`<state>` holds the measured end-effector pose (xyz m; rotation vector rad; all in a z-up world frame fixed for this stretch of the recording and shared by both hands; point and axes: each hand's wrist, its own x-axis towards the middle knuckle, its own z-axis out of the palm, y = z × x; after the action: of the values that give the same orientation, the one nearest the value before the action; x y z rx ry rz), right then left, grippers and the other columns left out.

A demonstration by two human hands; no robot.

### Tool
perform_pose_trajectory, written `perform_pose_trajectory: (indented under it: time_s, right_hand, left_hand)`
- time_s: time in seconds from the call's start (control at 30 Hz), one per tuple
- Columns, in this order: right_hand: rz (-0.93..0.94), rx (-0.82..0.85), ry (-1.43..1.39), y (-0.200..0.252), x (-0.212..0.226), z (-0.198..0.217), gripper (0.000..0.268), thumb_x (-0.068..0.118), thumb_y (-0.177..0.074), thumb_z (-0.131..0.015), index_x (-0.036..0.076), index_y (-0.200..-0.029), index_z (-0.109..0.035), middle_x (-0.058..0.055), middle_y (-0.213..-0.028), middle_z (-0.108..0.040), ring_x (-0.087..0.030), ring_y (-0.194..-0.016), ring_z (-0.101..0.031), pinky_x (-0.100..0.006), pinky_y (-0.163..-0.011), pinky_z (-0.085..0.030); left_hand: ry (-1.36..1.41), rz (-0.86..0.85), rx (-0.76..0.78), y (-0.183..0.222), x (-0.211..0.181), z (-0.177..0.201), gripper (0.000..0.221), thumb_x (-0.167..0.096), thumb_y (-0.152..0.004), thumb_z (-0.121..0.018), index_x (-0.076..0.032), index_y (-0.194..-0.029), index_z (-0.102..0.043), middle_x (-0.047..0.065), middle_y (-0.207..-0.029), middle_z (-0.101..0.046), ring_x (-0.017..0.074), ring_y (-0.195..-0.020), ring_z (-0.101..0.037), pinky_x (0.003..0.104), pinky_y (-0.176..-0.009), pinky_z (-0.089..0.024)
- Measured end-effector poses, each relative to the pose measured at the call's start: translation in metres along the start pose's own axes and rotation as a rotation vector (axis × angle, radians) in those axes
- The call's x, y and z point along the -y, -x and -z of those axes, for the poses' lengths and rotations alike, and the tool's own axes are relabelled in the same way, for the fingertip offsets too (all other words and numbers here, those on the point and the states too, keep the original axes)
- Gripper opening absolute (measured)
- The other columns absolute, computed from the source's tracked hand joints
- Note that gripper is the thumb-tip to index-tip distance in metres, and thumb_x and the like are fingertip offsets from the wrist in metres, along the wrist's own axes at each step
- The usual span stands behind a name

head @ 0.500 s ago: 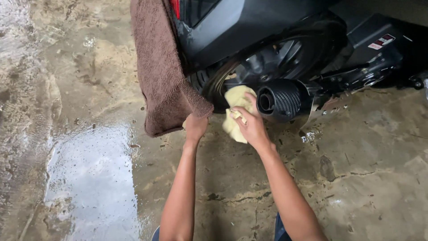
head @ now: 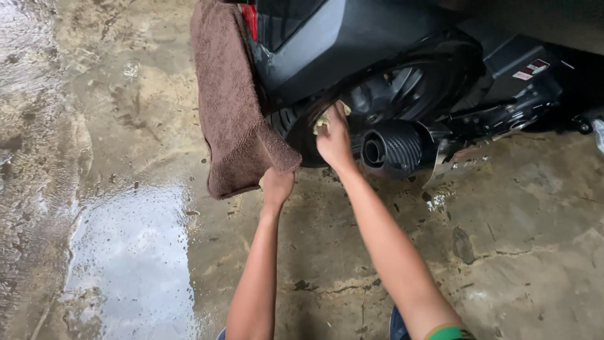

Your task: The person cleans a black scooter using a yellow cloth. They wipe the rear wheel, exhaust pipe, taillight, seat, and engine area while squatting on the floor.

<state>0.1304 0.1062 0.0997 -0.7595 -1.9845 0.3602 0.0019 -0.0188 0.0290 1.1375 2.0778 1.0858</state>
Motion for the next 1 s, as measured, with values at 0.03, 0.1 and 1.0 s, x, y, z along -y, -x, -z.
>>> perform_pose_trajectory:
  time_s: [0.03, 0.1, 1.0]
  right_hand:
    - [-0.08, -0.018, -0.058, -0.002, -0.011, -0.01, 0.063, -0.017, -0.071, -0.057, -0.002, -0.132, -0.06, -0.022, -0.134, -0.055, -0.045, -0.132, -0.049, -0.054, -0.114, -0.035]
    - [-0.168, -0.032, -0.117, -0.007, -0.028, -0.024, 0.058, -0.017, -0.068, -0.058, 0.0, -0.122, -0.067, -0.021, -0.123, -0.06, -0.043, -0.128, -0.05, -0.054, -0.114, -0.032]
    - [0.188, -0.402, -0.053, 0.013, 0.087, 0.018, 0.062, -0.017, -0.088, -0.06, -0.006, -0.148, -0.051, -0.025, -0.154, -0.044, -0.04, -0.144, -0.045, -0.045, -0.12, -0.04]
  left_hand:
    - [0.011, -0.041, -0.014, 0.002, -0.002, 0.001, 0.034, -0.016, -0.076, -0.054, 0.011, -0.072, -0.074, 0.03, -0.078, -0.071, 0.0535, -0.086, -0.069, 0.057, -0.07, -0.054]
    - [0.019, -0.075, -0.024, 0.008, -0.007, 0.006, 0.032, -0.014, -0.077, -0.056, 0.011, -0.07, -0.074, 0.032, -0.076, -0.07, 0.0557, -0.086, -0.067, 0.059, -0.068, -0.053]
    - [0.247, 0.218, 0.243, 0.021, -0.023, 0.047, 0.067, -0.05, -0.091, -0.053, 0.01, -0.114, -0.071, 0.033, -0.109, -0.069, 0.0548, -0.114, -0.062, 0.063, -0.099, -0.045]
